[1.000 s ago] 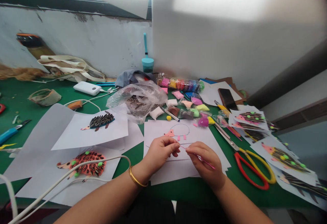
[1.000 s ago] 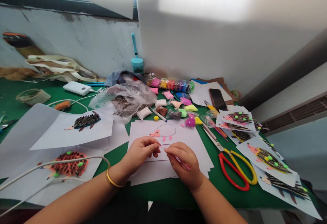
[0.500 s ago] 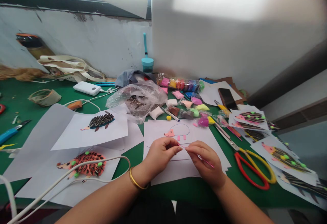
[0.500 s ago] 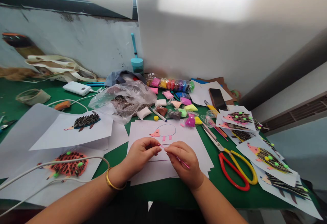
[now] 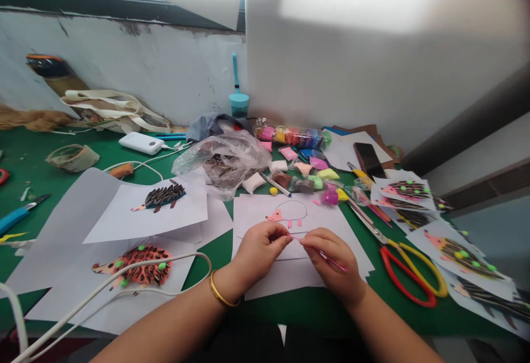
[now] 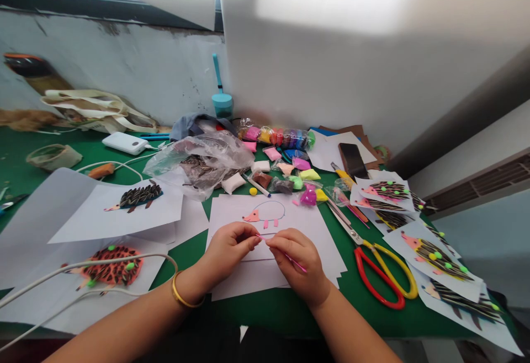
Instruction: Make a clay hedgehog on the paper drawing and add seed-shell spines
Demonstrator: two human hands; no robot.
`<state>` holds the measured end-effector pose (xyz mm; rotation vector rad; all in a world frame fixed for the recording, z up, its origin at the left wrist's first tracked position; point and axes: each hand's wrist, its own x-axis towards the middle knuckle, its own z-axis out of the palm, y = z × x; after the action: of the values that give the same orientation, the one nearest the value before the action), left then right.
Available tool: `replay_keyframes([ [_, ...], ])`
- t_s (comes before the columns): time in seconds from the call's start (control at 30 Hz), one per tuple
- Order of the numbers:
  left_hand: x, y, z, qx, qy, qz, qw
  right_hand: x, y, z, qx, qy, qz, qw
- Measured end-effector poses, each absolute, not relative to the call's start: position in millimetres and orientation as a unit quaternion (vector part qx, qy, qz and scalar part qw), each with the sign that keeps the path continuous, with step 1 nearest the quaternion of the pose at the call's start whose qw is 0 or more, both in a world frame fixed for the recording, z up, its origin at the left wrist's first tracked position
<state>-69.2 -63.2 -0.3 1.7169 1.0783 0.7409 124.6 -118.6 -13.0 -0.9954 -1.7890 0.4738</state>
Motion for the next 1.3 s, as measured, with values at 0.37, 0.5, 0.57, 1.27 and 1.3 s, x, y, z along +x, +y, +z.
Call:
replay_keyframes([
  [0.37, -70.2, -64.6, -5.1, 0.766, 0.462, 0.252, 0.368, 121.8, -116.7, -12.5, -0.407, -0.770, 0.141, 0.471],
  [0.5, -69.7, -63.3, -5.2, 0.769, 0.470, 0.227, 0.370, 120.8, -117.2, -12.5, -0.411, -0.771, 0.121, 0.472],
  [0.57, -70.2, -63.1, -5.1, 0.773, 0.473, 0.218, 0.362, 121.3, -117.4, -13.2, -0.417, -0.760, 0.123, 0.482],
  [1.27, -69.9, -59.3, -17.9, 0.887, 0.423, 0.175, 0.059, 128.0, -106.1, -25.6, -0.540, -0.713, 0.162, 0.416],
  [1.3, -69.9, -59.6, -17.2, 0.886, 0.424, 0.180, 0.052, 128.0, -106.0, -25.3, -0.539, -0.714, 0.160, 0.417],
])
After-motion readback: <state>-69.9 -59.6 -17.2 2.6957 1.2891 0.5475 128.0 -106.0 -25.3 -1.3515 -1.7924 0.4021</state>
